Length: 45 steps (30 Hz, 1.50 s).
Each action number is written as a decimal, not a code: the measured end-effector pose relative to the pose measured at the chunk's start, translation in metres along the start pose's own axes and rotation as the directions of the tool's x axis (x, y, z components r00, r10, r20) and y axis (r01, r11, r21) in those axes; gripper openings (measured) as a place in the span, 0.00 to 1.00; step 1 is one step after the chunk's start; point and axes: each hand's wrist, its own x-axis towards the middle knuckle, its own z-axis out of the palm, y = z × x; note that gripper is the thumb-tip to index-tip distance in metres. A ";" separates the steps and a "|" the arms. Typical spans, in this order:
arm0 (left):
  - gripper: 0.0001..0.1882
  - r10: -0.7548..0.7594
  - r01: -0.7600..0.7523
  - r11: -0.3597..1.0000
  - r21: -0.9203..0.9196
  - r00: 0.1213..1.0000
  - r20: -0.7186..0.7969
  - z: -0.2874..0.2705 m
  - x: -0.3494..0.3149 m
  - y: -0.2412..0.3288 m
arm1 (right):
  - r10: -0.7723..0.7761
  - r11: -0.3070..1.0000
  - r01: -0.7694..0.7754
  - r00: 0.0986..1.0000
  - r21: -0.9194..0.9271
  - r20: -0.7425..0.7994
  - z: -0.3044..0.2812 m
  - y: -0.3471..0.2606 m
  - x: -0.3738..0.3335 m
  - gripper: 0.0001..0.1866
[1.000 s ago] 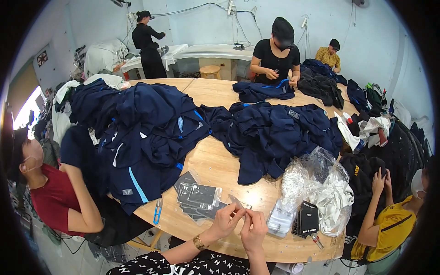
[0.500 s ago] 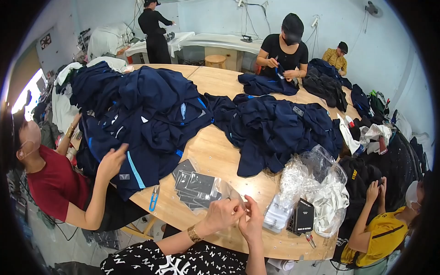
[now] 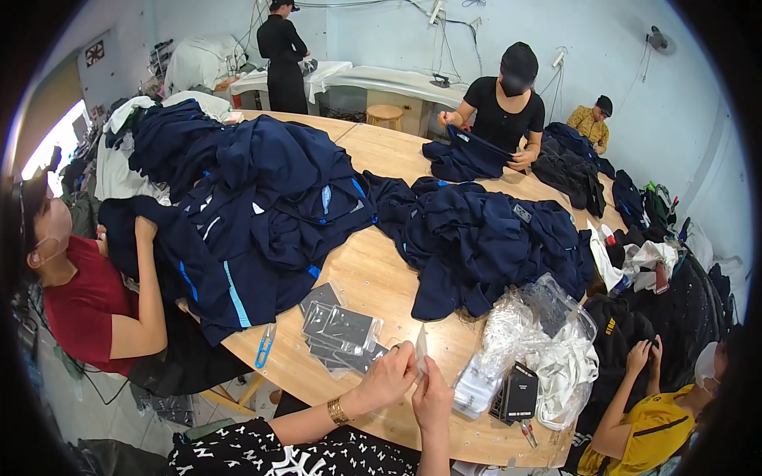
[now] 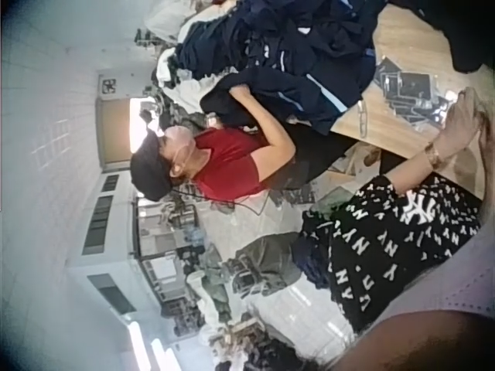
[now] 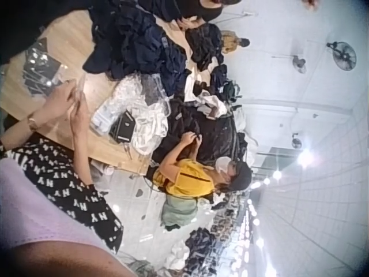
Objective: Packaging small black tags or cards into individual plastic sleeves at a garment factory workbench.
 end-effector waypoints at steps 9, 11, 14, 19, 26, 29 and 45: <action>0.08 0.165 -0.200 0.969 0.145 0.960 0.225 0.002 -0.005 -0.015 | 0.263 0.934 -0.281 0.959 0.222 0.108 0.003 0.020 0.004 0.22; 0.08 0.190 -0.235 0.953 0.189 0.955 0.228 -0.008 -0.002 0.000 | 0.268 0.934 -0.276 0.961 0.227 0.067 0.004 0.019 0.004 0.22; 0.09 0.141 -0.177 0.962 0.208 0.974 0.178 -0.012 0.002 0.012 | 0.212 0.952 -0.206 0.977 0.224 0.000 0.009 0.016 0.001 0.21; 0.16 0.179 -0.238 0.915 0.327 0.963 0.199 -0.017 0.000 0.007 | 0.424 0.816 -0.402 0.904 0.416 0.042 0.015 0.011 -0.007 0.16; 0.16 -0.167 0.188 0.844 -0.502 0.982 0.086 -0.017 -0.002 -0.002 | 0.602 0.290 -0.476 0.765 0.831 0.229 -0.018 0.014 0.004 0.14; 0.15 -0.367 0.533 -0.019 -0.846 0.783 0.502 -0.011 -0.007 -0.034 | 0.555 0.069 -0.605 0.684 0.793 0.474 -0.015 0.005 0.008 0.14; 0.10 -0.527 0.330 0.059 -0.942 0.812 0.251 -0.016 0.004 -0.049 | 0.355 0.613 -0.692 0.673 -0.382 -0.649 -0.108 0.156 -0.062 0.29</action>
